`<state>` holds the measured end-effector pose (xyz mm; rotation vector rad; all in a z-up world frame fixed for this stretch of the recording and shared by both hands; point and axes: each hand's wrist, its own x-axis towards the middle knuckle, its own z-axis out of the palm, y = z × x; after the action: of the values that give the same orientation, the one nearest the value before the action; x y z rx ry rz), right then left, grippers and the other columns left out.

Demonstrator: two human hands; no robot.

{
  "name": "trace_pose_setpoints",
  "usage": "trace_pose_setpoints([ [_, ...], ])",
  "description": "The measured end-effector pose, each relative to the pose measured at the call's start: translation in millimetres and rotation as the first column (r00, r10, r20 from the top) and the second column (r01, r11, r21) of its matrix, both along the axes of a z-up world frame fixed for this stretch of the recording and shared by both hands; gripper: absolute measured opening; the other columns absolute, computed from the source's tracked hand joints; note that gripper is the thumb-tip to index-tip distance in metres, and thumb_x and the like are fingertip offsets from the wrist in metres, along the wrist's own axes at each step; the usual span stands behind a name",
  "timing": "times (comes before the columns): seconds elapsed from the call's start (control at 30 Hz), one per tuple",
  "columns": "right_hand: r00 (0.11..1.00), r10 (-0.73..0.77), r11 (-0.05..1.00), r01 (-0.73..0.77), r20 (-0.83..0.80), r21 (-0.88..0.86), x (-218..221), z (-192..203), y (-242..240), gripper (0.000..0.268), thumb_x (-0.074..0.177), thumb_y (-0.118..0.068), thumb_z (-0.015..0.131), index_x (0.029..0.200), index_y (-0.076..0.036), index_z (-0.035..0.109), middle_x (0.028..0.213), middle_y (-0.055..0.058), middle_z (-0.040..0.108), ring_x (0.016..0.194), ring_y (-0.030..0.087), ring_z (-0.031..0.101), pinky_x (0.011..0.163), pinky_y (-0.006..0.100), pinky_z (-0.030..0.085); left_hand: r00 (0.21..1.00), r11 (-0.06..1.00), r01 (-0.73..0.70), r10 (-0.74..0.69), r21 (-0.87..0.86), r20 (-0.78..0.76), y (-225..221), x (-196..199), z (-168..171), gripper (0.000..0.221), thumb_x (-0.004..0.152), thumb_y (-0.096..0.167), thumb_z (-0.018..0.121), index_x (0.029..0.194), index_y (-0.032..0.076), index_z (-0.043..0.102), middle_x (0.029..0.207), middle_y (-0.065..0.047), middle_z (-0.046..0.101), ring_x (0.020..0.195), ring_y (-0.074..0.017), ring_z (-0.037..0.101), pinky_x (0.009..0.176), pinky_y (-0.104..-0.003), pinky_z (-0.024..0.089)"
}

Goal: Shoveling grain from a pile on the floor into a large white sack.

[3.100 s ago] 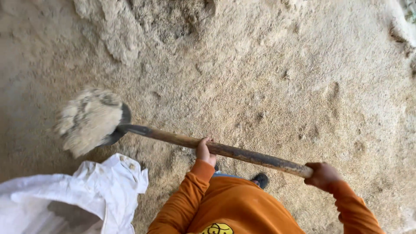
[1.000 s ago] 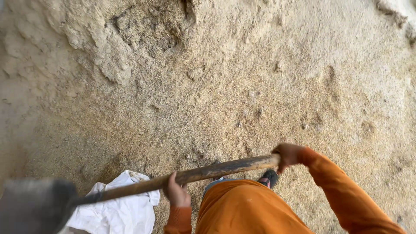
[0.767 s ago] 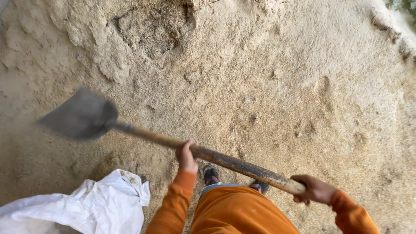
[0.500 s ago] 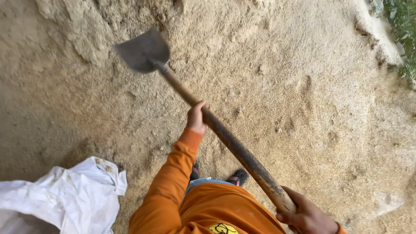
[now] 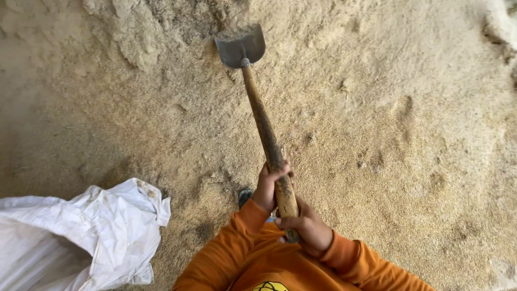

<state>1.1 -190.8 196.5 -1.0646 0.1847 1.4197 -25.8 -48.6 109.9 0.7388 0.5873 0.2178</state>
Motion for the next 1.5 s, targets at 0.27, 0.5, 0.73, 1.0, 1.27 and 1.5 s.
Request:
trace_pose_setpoints([
  [0.27, 0.996, 0.085, 0.993, -0.084, 0.014, -0.086, 7, -15, 10, 0.062, 0.073, 0.000, 0.071, 0.129, 0.000, 0.045, 0.083, 0.016, 0.061, 0.053, 0.022, 0.061, 0.045, 0.035, 0.055, 0.997, 0.988, 0.080, -0.077, 0.130, -0.022, 9, -1, -9, 0.030, 0.085, 0.010, 0.079, 0.099, 0.004, 0.054, 0.083, -0.008, 0.064, 0.072, -0.0201, 0.067, 0.071, -0.037, 0.061],
  [0.5, 0.988, 0.091, 0.995, -0.085, 0.123, -0.053, 33, -14, 55, 0.052, 0.073, -0.003, 0.073, 0.120, 0.002, 0.051, 0.080, 0.013, 0.061, 0.053, 0.021, 0.060, 0.045, 0.033, 0.053, 0.998, 0.994, 0.050, -0.053, 0.096, 0.023, 52, 30, -16, 0.025, 0.080, -0.002, 0.072, 0.097, 0.003, 0.053, 0.081, -0.008, 0.063, 0.070, -0.0207, 0.066, 0.067, -0.037, 0.060],
  [0.73, 0.937, 0.185, 0.978, -0.147, 0.296, -0.147, 61, -135, 131, 0.041, 0.074, -0.003, 0.071, 0.111, 0.006, 0.054, 0.080, 0.015, 0.061, 0.057, 0.023, 0.060, 0.047, 0.037, 0.054, 0.996, 0.984, 0.070, -0.060, 0.161, -0.066, 129, 71, -144, 0.036, 0.077, -0.005, 0.069, 0.109, -0.002, 0.051, 0.088, -0.011, 0.062, 0.074, -0.0207, 0.064, 0.064, -0.037, 0.063],
  [1.0, 0.970, 0.179, 0.969, -0.144, 0.168, -0.201, 21, -105, 88, 0.056, 0.077, -0.009, 0.077, 0.122, 0.000, 0.046, 0.080, 0.012, 0.060, 0.055, 0.019, 0.053, 0.044, 0.033, 0.048, 0.954, 1.000, 0.012, -0.016, -0.013, -0.301, 75, 32, -105, 0.037, 0.080, 0.000, 0.073, 0.108, 0.006, 0.050, 0.083, -0.010, 0.064, 0.068, -0.0213, 0.064, 0.060, -0.037, 0.061],
  [1.27, 0.880, 0.222, 0.948, -0.094, 0.420, -0.304, 120, -150, 193, 0.037, 0.088, -0.007, 0.061, 0.121, 0.009, 0.056, 0.081, 0.015, 0.070, 0.057, 0.020, 0.062, 0.046, 0.033, 0.055, 0.953, 0.953, 0.131, -0.045, 0.273, -0.300, 186, 136, -112, 0.011, 0.075, 0.001, 0.070, 0.083, -0.002, 0.063, 0.070, -0.010, 0.066, 0.057, -0.0187, 0.065, 0.050, -0.036, 0.057],
  [1.5, 0.879, 0.246, 0.863, -0.006, 0.409, -0.505, 88, -290, 157, 0.034, 0.094, -0.020, 0.070, 0.121, -0.003, 0.059, 0.083, 0.013, 0.072, 0.060, 0.017, 0.064, 0.044, 0.032, 0.052, 0.896, 0.971, 0.092, 0.016, 0.221, -0.444, 135, 115, -203, 0.015, 0.081, 0.005, 0.070, 0.094, 0.005, 0.064, 0.074, -0.008, 0.070, 0.060, -0.0157, 0.067, 0.055, -0.035, 0.059],
])
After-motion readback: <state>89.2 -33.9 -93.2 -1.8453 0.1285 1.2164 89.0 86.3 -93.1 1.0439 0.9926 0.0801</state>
